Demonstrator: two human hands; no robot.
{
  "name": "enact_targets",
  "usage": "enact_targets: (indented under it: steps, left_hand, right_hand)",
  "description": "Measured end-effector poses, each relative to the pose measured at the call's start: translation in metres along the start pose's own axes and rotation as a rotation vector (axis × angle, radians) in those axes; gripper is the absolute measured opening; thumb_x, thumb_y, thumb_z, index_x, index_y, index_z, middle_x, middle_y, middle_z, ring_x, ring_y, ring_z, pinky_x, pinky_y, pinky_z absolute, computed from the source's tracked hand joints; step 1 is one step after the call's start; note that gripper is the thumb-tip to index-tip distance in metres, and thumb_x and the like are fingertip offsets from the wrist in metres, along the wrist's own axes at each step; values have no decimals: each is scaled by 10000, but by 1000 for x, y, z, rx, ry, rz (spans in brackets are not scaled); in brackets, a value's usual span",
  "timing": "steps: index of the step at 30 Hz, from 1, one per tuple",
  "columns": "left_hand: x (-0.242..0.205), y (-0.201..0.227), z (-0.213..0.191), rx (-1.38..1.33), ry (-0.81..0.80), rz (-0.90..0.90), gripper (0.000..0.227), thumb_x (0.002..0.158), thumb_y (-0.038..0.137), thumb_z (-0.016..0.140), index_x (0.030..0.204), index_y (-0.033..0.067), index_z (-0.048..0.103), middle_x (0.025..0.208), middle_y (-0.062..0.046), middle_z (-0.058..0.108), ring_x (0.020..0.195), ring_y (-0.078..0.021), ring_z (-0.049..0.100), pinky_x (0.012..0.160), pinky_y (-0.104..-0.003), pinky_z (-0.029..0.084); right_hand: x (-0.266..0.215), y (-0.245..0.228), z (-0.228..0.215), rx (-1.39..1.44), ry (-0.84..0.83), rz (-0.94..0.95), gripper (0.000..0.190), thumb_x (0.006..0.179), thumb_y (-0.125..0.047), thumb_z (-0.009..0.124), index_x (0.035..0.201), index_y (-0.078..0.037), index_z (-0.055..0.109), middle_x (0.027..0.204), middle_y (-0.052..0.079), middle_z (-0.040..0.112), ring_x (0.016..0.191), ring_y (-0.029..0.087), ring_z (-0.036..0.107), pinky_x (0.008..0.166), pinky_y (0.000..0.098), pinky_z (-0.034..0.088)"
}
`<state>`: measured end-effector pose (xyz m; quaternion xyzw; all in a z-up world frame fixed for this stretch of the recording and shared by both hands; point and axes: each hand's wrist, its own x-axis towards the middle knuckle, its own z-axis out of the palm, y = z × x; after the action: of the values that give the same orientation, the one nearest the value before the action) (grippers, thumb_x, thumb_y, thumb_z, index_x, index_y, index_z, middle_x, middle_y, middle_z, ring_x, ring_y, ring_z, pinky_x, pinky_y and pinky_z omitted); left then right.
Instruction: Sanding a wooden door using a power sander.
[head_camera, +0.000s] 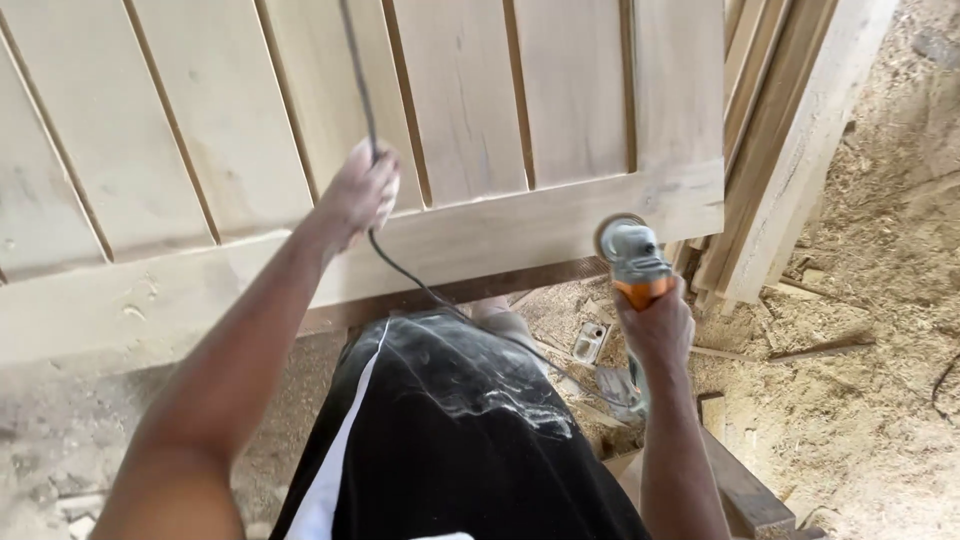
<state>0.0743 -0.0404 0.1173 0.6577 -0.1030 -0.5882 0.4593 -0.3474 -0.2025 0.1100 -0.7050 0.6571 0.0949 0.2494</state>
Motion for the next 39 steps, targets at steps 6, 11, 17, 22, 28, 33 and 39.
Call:
enact_targets:
  steps: [6, 11, 17, 22, 28, 33, 39]
  left_hand:
    - [-13, -209, -27, 155, 430, 221, 299, 1178, 301, 441, 979, 98, 533, 685, 22, 475, 530, -68, 437, 437, -237, 344]
    - [-46, -217, -8, 672, 673, 112, 325, 1162, 331, 356, 1057, 60, 501, 665, -107, 587, 540, -285, 584, 474, -443, 493]
    - [-59, -208, -2, 1042, 830, 305, 257, 1121, 253, 374, 1045, 34, 484, 736, -180, 663, 605, -377, 671, 501, -506, 527]
    - [-37, -237, -10, 1000, 801, 322, 218, 1148, 203, 404, 1052, 32, 499, 744, -153, 657, 571, -289, 662, 448, -409, 534]
    - [-50, -211, 12, 1038, 813, 319, 189, 1129, 206, 482, 1046, 38, 500, 789, -141, 670, 625, -282, 674, 489, -407, 542]
    - [-42, -197, 51, 1030, 788, 379, 230, 1077, 269, 563, 1072, 50, 494, 819, -134, 674, 678, -311, 683, 553, -444, 556]
    - [-31, -184, 78, 1062, 702, 251, 779, 971, 493, 688, 1375, -119, 425, 735, -122, 654, 530, -218, 628, 425, -338, 513]
  right_hand:
    - [-16, -62, 35, -115, -162, -309, 651, 848, -405, 829, 1229, 16, 509, 904, 156, 727, 635, 223, 703, 560, 381, 626]
    - [-47, -137, 56, -113, -295, -548, 633, 856, -407, 817, 1204, 19, 504, 863, 155, 719, 611, 245, 709, 520, 394, 602]
    - [-61, -177, 72, -207, -303, -761, 607, 811, -340, 827, 1167, 20, 493, 859, 184, 706, 664, 318, 719, 606, 457, 592]
    - [-41, -152, 66, -238, -292, -685, 609, 818, -327, 806, 1204, 18, 485, 888, 186, 717, 697, 325, 736, 637, 452, 607]
    - [-15, -136, 33, -248, -228, -562, 607, 795, -335, 829, 1189, -10, 501, 866, 187, 722, 721, 367, 733, 656, 499, 590]
    - [16, -102, 7, -241, -111, -544, 588, 791, -336, 855, 1158, -26, 516, 845, 193, 726, 745, 399, 719, 679, 536, 569]
    - [70, -39, -7, -164, -68, -468, 606, 794, -337, 848, 1192, -34, 506, 890, 147, 729, 732, 307, 738, 682, 461, 614]
